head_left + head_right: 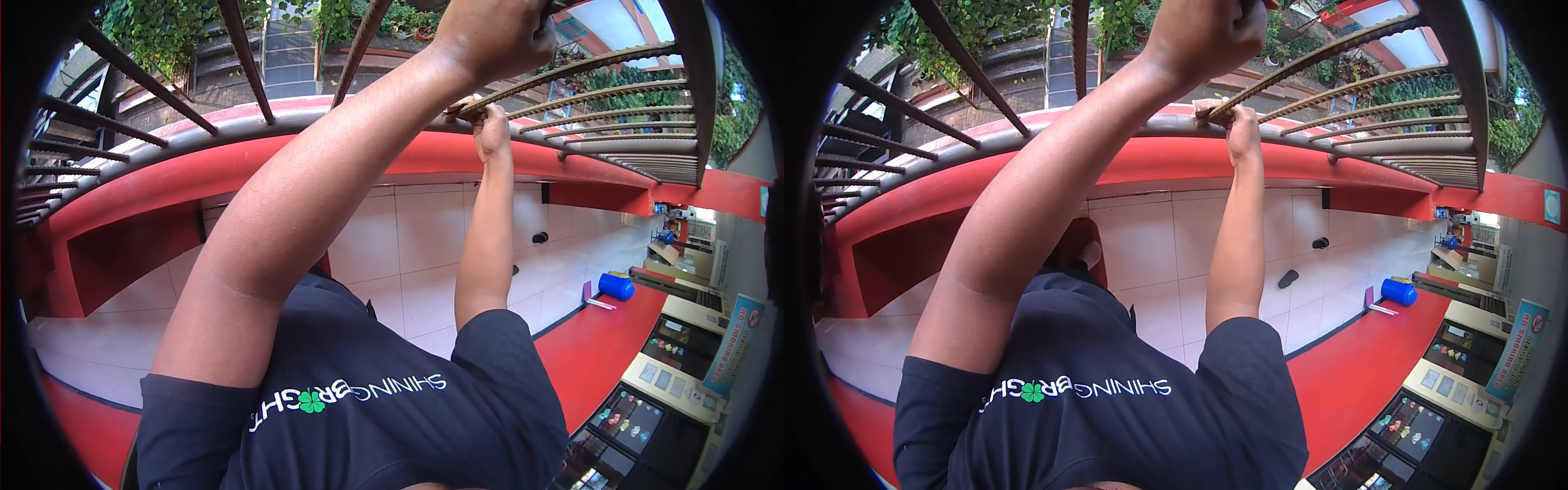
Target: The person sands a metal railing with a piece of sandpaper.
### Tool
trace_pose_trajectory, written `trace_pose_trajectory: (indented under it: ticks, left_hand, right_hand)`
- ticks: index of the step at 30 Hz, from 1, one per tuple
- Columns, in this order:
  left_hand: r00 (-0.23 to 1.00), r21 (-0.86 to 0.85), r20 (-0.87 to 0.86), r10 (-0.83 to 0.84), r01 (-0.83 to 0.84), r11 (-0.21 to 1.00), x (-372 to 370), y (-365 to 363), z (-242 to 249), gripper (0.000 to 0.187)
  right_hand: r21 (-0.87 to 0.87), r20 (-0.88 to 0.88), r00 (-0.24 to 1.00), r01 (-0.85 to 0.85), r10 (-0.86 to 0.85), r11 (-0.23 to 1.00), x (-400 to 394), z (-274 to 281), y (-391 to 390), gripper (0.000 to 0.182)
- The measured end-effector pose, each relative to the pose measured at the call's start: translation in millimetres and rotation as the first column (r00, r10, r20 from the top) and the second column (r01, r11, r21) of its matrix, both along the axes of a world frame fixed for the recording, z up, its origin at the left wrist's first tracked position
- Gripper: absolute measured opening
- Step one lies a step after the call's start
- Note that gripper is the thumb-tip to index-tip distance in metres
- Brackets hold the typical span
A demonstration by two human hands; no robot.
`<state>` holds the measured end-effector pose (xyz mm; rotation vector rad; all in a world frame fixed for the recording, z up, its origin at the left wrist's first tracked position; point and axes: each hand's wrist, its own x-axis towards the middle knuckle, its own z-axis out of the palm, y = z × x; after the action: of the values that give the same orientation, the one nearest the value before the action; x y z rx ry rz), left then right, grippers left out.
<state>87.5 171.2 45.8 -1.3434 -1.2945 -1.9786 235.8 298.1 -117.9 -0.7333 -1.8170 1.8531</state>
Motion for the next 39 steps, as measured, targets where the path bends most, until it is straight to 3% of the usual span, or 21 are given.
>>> trace_pose_trajectory:
  ticks: [2,4,6,8,10,12,13,14,16,17,20,22,24,26,28,31,32,35,36,38,39]
  left_hand:
    - [0.999,0.06,-0.034,-0.027,0.029,0.998,-2.3,5.0,1.0,0.037]
    - [1.0,0.029,-0.022,0.001,0.0,1.0,-2.8,5.3,-2.9,0.037]
    - [1.0,-0.005,-0.008,-0.003,0.003,1.0,-2.2,7.1,-4.9,0.037]
    - [0.998,0.083,-0.056,0.022,-0.017,0.996,-3.7,8.0,-3.2,0.037]
    - [1.0,0.029,-0.013,-0.012,0.012,1.0,-4.5,5.6,-1.3,0.038]
    - [0.999,0.07,-0.037,0.017,-0.015,0.997,-3.4,11.4,-6.0,0.038]
    - [0.999,0.086,-0.053,0.008,-0.003,0.996,-4.5,13.0,-6.5,0.037]
    - [0.999,0.085,-0.051,0.008,-0.004,0.996,-3.8,9.6,-5.3,0.037]
    - [0.999,-0.026,0.013,-0.03,0.03,0.999,-0.3,2.0,-1.6,0.036]
    - [1.0,-0.022,0.008,-0.027,0.028,0.999,-0.4,2.4,-1.1,0.036]
    - [0.999,0.014,-0.026,0.018,-0.017,1.0,-3.3,3.8,-2.5,0.035]
    - [1.0,0.062,-0.026,-0.004,0.006,0.998,-2.7,6.9,-3.3,0.035]
    - [1.0,0.059,-0.002,-0.023,0.023,0.998,-1.7,9.7,-5.9,0.034]
    - [1.0,0.047,-0.022,-0.001,0.002,0.999,-2.6,8.6,-5.3,0.034]
    - [0.999,0.053,-0.031,0.018,-0.017,0.998,-2.9,7.6,-3.2,0.033]
    - [0.998,0.078,-0.051,0.03,-0.026,0.997,-2.6,7.9,-4.7,0.034]
    - [0.998,0.065,-0.051,0.026,-0.023,0.998,-3.6,9.0,-5.7,0.035]
    - [0.999,0.039,-0.053,0.011,-0.009,0.999,-2.3,9.0,-5.1,0.037]
    - [0.999,0.024,-0.047,0.011,-0.01,1.0,-3.2,8.2,-4.3,0.038]
    - [0.999,-0.017,-0.034,0.021,-0.022,1.0,-3.4,4.2,-2.2,0.039]
    - [0.999,0.019,-0.039,0.029,-0.029,0.999,-2.6,5.6,-2.6,0.039]
  right_hand:
    - [0.099,0.014,0.996,-0.088,0.087,0.991,2.2,10.7,1.0,0.05]
    - [-0.423,-0.43,0.887,-0.031,-0.17,0.906,3.7,15.0,-2.4,0.049]
    - [-0.438,-0.422,0.886,-0.011,-0.194,0.899,6.4,-17.7,5.3,0.048]
    - [0.119,-0.06,0.995,0.085,-0.078,0.989,1.5,-49.5,6.3,0.049]
    - [0.11,-0.032,0.994,0.108,-0.105,0.988,-3.6,-36.9,16.4,0.048]
    - [-0.299,-0.495,0.856,-0.331,0.151,0.895,2.5,-15.3,36.1,0.048]
    - [-0.343,-0.539,0.838,-0.313,0.087,0.885,3.2,8.5,33.3,0.048]
    - [-0.288,-0.526,0.844,-0.294,0.106,0.911,3.2,24.1,25.8,0.047]
    - [-0.172,-0.278,0.948,-0.208,0.155,0.963,0.9,0.9,27.1,0.047]
    - [0.173,0.171,0.977,-0.16,0.131,0.972,3.1,-5.6,14.8,0.046]
    - [0.065,0.008,0.992,-0.126,0.125,0.99,11.6,-10.4,17.3,0.047]
    - [-0.21,-0.344,0.935,-0.167,0.087,0.963,15.0,5.3,19.7,0.046]
    - [-0.343,-0.42,0.908,-0.165,0.006,0.925,18.4,14.4,15.9,0.045]
    - [-0.092,0.079,0.99,-0.114,0.121,0.989,17.4,-11.8,24.5,0.048]
    - [-0.061,0.062,0.99,-0.126,0.13,0.99,17.4,-23.4,18.9,0.047]
    - [-0.309,-0.43,0.903,-0.153,0.005,0.939,20.8,-7.0,10.3,0.047]
    - [-0.308,-0.43,0.903,-0.151,0.004,0.939,20.4,-9.9,13.1,0.047]
    - [-0.12,0.007,0.996,-0.093,0.094,0.988,13.8,-24.4,13.5,0.048]
    - [-0.115,0.003,0.996,-0.092,0.093,0.989,17.5,-23.1,17.7,0.048]
    - [-0.306,-0.317,0.947,-0.054,-0.048,0.951,21.5,0.0,12.1,0.046]
    - [-0.387,-0.511,0.856,-0.144,-0.082,0.911,28.2,2.3,15.2,0.046]
